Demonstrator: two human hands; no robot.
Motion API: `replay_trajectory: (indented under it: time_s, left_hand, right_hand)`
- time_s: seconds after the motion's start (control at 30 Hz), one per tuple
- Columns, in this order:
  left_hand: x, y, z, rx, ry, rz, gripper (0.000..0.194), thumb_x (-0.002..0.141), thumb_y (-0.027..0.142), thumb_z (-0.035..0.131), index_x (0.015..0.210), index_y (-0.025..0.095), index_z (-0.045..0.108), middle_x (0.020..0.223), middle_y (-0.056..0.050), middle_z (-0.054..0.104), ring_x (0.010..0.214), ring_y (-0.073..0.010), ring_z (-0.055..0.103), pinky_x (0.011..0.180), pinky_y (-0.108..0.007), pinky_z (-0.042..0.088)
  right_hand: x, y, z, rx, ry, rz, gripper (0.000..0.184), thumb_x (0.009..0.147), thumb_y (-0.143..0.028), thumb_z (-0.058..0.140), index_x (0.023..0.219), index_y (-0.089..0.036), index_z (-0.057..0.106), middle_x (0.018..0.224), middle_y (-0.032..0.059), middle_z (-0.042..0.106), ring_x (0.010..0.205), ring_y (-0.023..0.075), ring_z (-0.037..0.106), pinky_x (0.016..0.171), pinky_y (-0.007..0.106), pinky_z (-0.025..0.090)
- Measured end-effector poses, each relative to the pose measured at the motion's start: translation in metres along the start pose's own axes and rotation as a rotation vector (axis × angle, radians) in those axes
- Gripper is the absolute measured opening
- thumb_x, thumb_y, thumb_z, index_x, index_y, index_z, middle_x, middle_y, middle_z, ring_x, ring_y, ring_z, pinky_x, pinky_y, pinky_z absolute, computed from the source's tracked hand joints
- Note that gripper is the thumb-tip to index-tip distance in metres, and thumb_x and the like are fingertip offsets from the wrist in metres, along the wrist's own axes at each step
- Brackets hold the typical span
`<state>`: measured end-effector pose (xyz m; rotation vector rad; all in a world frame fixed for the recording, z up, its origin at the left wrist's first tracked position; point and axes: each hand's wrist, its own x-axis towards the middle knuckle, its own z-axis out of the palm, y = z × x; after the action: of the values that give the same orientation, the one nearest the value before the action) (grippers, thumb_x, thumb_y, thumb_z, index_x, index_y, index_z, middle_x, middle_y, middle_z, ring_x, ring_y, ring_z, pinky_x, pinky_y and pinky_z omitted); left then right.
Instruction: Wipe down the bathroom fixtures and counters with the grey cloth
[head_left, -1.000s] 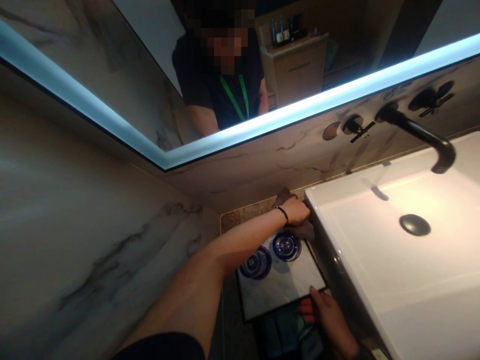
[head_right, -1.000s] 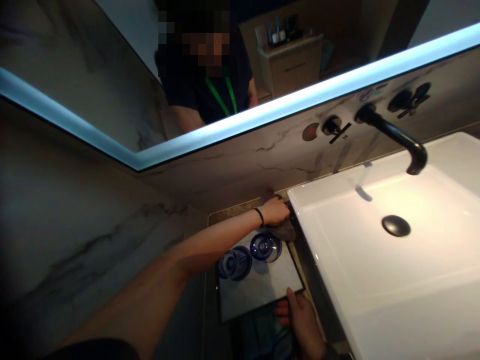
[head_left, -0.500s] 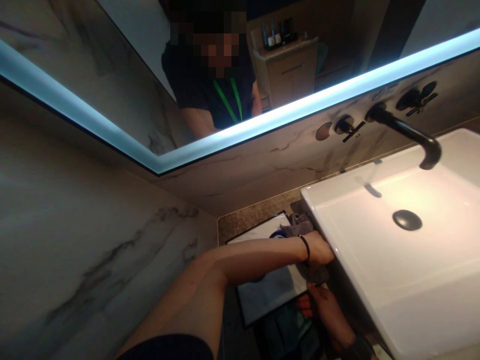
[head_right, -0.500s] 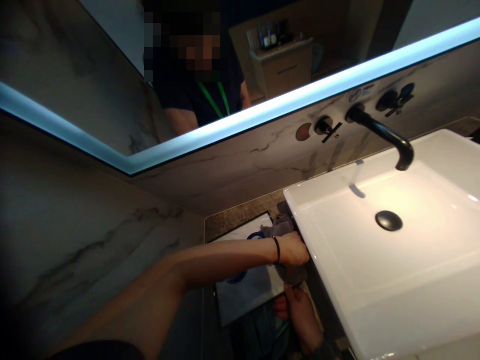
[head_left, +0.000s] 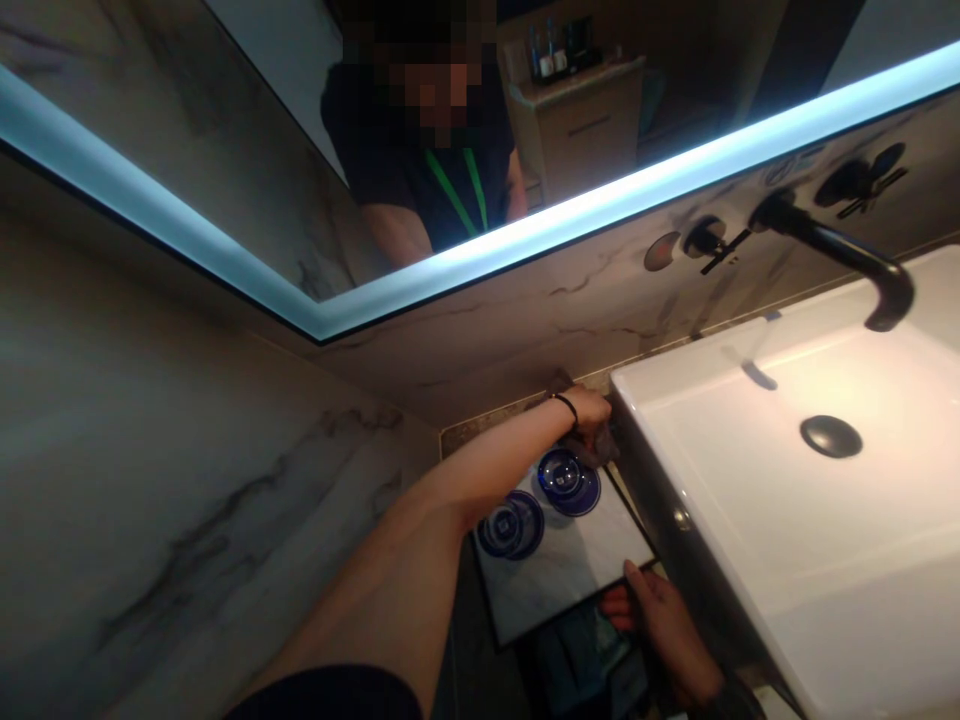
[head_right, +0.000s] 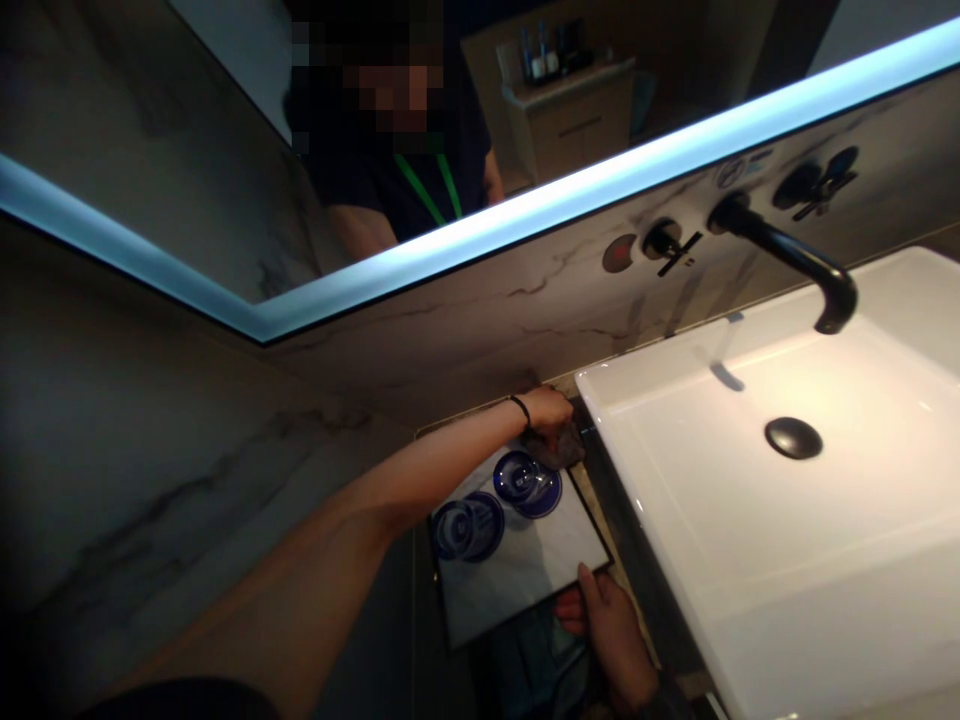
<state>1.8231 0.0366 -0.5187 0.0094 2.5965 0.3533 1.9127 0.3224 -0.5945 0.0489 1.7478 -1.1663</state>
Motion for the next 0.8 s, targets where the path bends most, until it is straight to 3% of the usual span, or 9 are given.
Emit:
replay_trajectory:
  time_s: [0.2,0.33,0.53,0.67,0.8]
  left_hand:
    - [-0.006,-0.048,0.012,-0.302,0.043,-0.074,0.039,0.061,0.026,0.083,0.098,0.017,0.076,0.089,-0.003,0.075,0.081,-0.0176,0.065,0.073,-0.022,0.048]
    - [-0.025,-0.06,0.038,-0.491,0.146,-0.137,0.036,0.072,0.029,0.072,0.106,0.016,0.073,0.095,-0.002,0.075,0.084,-0.0165,0.065,0.074,-0.021,0.048]
    - [-0.068,-0.069,0.076,-0.667,0.236,-0.234,0.04,0.078,0.03,0.063,0.113,0.015,0.069,0.103,-0.002,0.073,0.086,-0.0155,0.065,0.075,-0.02,0.049]
    - [-0.106,-0.077,0.102,-0.681,0.171,-0.355,0.034,0.076,0.032,0.064,0.102,0.013,0.073,0.091,-0.003,0.074,0.077,-0.0158,0.065,0.066,-0.021,0.049]
    - [-0.144,-0.085,0.114,-0.583,0.03,-0.474,0.017,0.061,0.025,0.075,0.075,0.015,0.075,0.068,-0.001,0.071,0.062,-0.0159,0.061,0.06,-0.023,0.047]
  right_hand:
    - [0.004,0.005,-0.003,-0.01,0.003,-0.027,0.078,0.054,-0.088,0.061,0.071,-0.012,0.065,0.071,0.0129,0.071,0.066,0.0242,0.067,0.064,0.035,0.057]
    - [0.005,0.009,-0.005,-0.013,0.024,-0.037,0.076,0.055,-0.088,0.06,0.071,-0.014,0.064,0.069,0.0098,0.07,0.064,0.0228,0.066,0.063,0.034,0.057]
    - [0.003,0.011,-0.006,-0.02,0.01,-0.035,0.075,0.05,-0.091,0.059,0.067,-0.018,0.059,0.062,0.0071,0.067,0.061,0.0246,0.066,0.06,0.037,0.056]
    - [0.003,0.012,-0.008,-0.014,-0.021,-0.008,0.076,0.051,-0.09,0.059,0.072,-0.018,0.059,0.065,0.0072,0.069,0.064,0.0259,0.068,0.064,0.038,0.058]
    - [0.008,0.015,-0.011,-0.009,-0.019,0.014,0.079,0.048,-0.091,0.06,0.075,-0.018,0.06,0.066,0.0078,0.07,0.066,0.0274,0.069,0.064,0.039,0.058]
